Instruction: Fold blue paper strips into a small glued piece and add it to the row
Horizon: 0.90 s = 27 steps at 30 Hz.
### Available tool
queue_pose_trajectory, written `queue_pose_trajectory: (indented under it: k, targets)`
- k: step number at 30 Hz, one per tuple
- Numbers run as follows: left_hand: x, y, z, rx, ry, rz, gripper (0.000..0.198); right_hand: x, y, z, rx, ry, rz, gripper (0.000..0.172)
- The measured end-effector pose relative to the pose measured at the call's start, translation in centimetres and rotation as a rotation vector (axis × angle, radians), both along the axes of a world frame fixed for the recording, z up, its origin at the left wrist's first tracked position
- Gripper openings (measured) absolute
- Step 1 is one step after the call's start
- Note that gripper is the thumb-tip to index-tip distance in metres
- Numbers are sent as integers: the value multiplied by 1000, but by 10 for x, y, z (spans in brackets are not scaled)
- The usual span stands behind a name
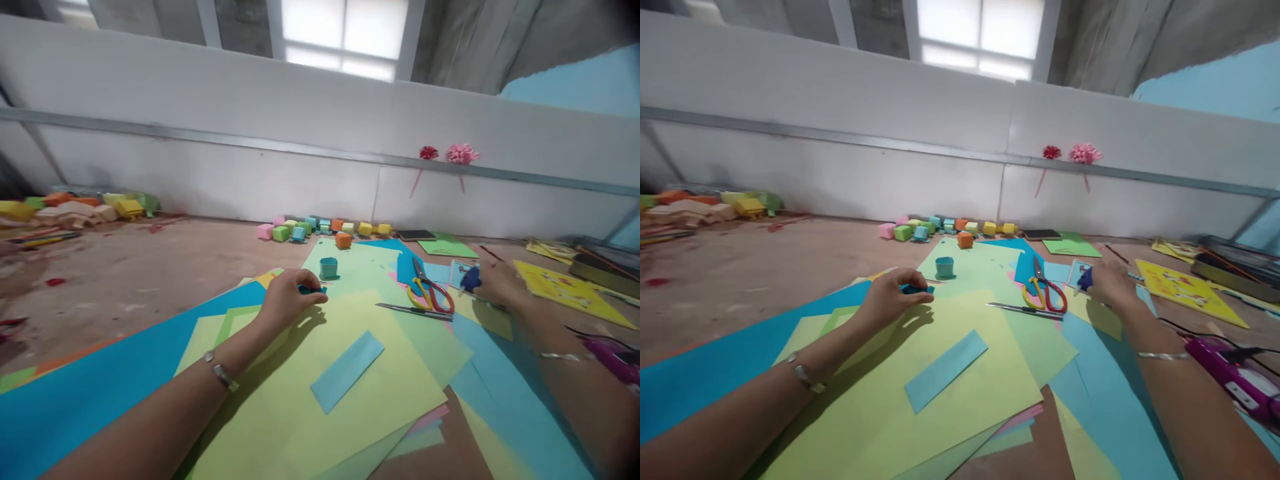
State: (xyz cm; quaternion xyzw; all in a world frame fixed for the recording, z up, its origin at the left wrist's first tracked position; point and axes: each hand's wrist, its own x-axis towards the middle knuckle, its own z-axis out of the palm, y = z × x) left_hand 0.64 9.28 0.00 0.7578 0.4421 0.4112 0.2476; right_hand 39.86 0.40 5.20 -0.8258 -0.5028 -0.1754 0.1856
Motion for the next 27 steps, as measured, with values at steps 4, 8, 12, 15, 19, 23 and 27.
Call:
queue_pose_trajectory:
  k: [4,8,12,15,19,23,27]
  targets:
    - [3,-3,3,-51,-250,-2,22,-76,9,6,42,161,393,23]
    - [6,-11,8,-197,-532,-92,28,-176,21,-10,25,686,888,23]
    - [9,-16,10,-343,-688,-179,37,-230,34,-36,95,1237,860,31]
    - [10,-17,8,-375,-698,-195,37,-238,40,-46,137,1441,783,40]
    - [12,-15,4,-416,-687,-195,36,-240,43,-46,162,1561,755,39]
    - [14,-17,4,-453,-681,-162,33,-242,46,-43,144,1595,800,39]
    - [15,-16,10,-453,-612,-159,32,-231,55,-38,148,1584,822,35]
